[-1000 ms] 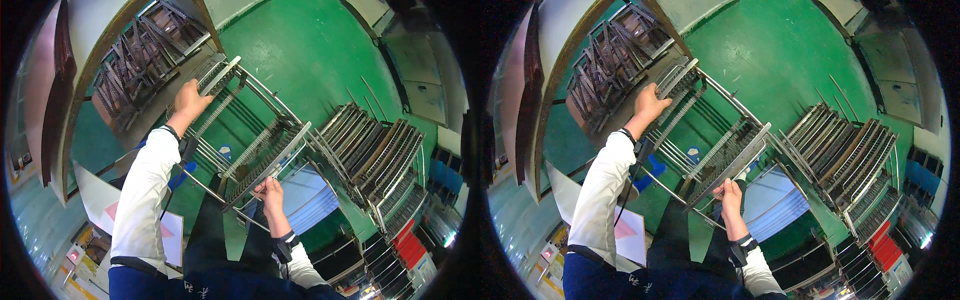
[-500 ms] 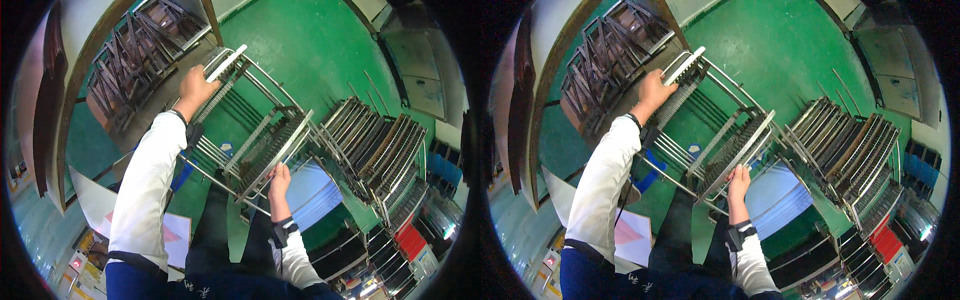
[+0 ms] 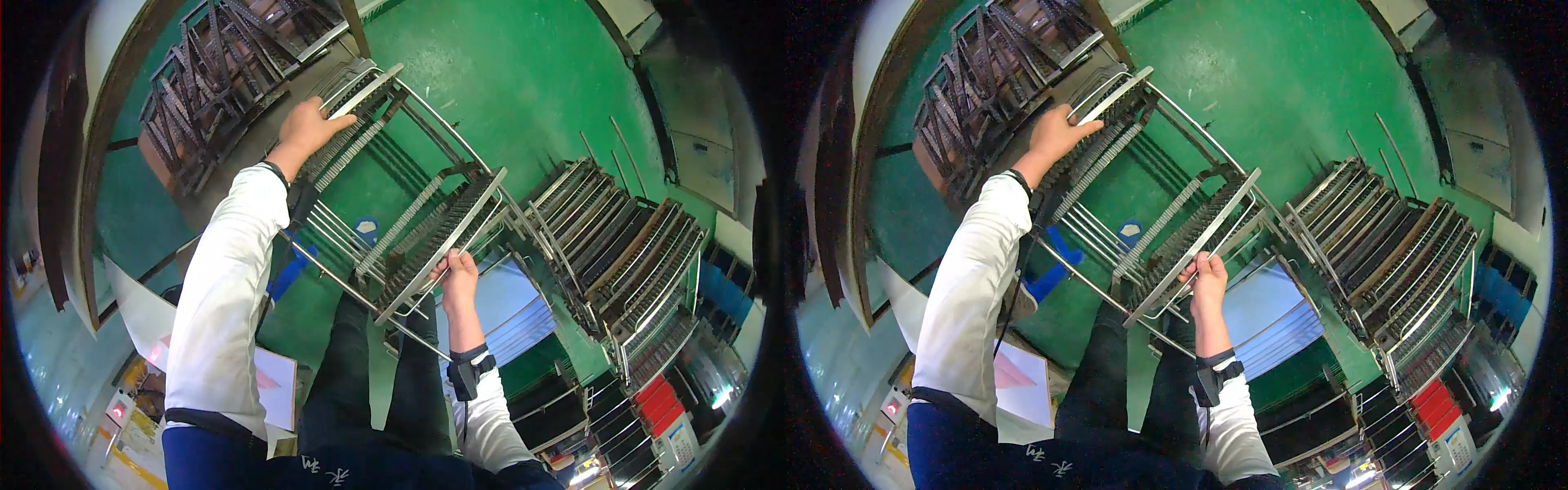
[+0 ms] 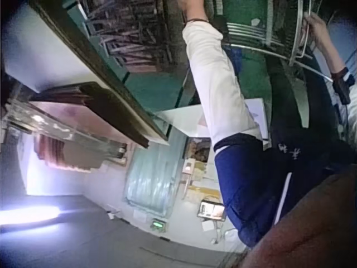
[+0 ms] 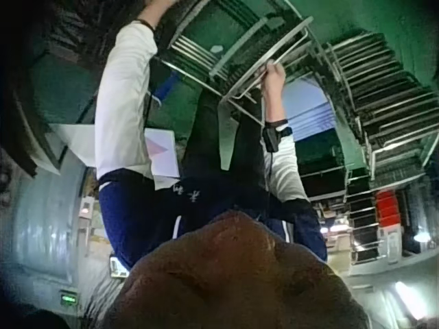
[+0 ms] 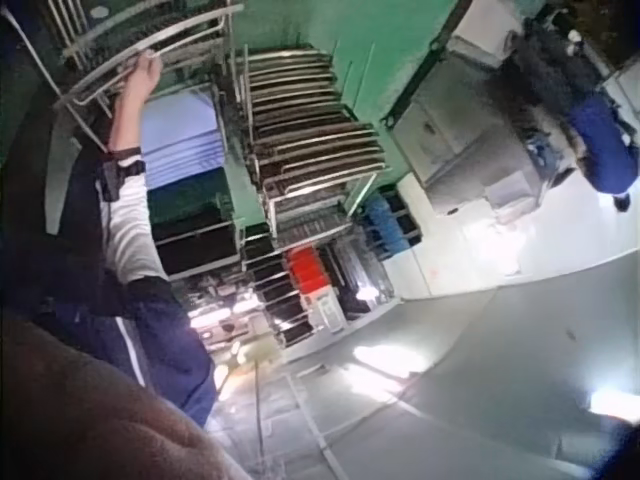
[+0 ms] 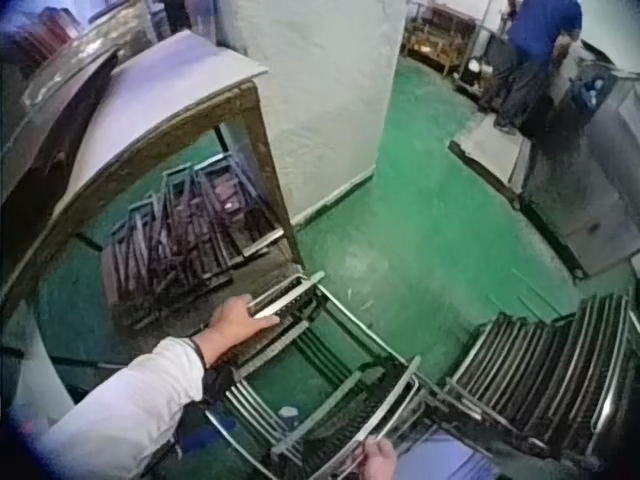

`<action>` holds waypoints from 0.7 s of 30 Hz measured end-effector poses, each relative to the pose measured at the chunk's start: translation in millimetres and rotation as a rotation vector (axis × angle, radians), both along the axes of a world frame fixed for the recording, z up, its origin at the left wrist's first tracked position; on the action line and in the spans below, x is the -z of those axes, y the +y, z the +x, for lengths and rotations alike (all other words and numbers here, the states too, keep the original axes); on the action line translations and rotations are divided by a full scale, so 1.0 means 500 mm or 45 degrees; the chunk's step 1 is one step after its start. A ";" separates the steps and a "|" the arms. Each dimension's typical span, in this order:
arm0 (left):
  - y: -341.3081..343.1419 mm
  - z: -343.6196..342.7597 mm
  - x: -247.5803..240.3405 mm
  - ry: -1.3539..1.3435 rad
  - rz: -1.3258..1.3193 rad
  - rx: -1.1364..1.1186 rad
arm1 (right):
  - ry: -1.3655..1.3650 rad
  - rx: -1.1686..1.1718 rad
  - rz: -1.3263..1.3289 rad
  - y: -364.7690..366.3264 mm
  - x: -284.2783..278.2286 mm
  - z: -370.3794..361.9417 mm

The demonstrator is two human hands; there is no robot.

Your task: Assembling and organizing metal rack frames and rods in a fabrication facility.

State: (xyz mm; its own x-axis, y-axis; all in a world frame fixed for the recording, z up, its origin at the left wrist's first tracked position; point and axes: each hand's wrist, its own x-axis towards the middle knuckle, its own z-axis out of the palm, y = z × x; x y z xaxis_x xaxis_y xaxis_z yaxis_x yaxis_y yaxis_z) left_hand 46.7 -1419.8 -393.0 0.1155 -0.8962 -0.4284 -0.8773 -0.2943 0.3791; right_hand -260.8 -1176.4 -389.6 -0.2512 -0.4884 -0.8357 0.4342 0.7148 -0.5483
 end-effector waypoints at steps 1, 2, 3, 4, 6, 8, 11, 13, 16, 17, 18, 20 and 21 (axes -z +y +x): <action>-0.004 -0.002 -0.008 0.015 0.025 -0.037 | -0.046 0.040 0.000 0.000 -0.001 0.000; -0.008 -0.005 -0.018 0.029 0.050 -0.069 | -0.052 0.058 0.007 0.005 -0.005 0.003; -0.012 0.008 -0.017 0.027 0.009 -0.080 | -0.079 0.060 0.010 0.006 -0.013 0.011; -0.015 0.019 -0.022 0.020 -0.001 -0.056 | -0.096 0.068 0.006 0.003 -0.023 0.015; -0.011 0.040 -0.047 0.074 -0.078 -0.008 | -0.063 0.113 0.017 0.016 -0.069 0.027; -0.005 0.006 -0.120 0.131 -0.048 -0.038 | -0.034 0.019 -0.003 0.025 -0.153 0.007; 0.034 0.019 -0.226 0.502 -0.094 -0.278 | -0.102 -0.029 -0.120 0.036 -0.289 -0.001; 0.056 0.028 -0.316 0.675 -0.105 -0.366 | -0.104 -0.087 -0.228 0.029 -0.388 -0.003; 0.074 0.046 -0.407 0.833 -0.198 -0.436 | -0.048 -0.122 -0.389 0.023 -0.552 -0.024; 0.077 0.018 -0.436 0.880 -0.212 -0.393 | -0.025 -0.152 -0.450 0.030 -0.604 -0.049; 0.085 -0.019 -0.467 0.989 -0.170 -0.450 | 0.023 -0.120 -0.474 0.044 -0.651 -0.074; 0.093 -0.069 -0.557 1.097 -0.172 -0.460 | 0.086 -0.079 -0.562 0.061 -0.732 -0.115; 0.097 -0.087 -0.599 1.159 -0.182 -0.435 | 0.153 -0.023 -0.594 0.070 -0.759 -0.134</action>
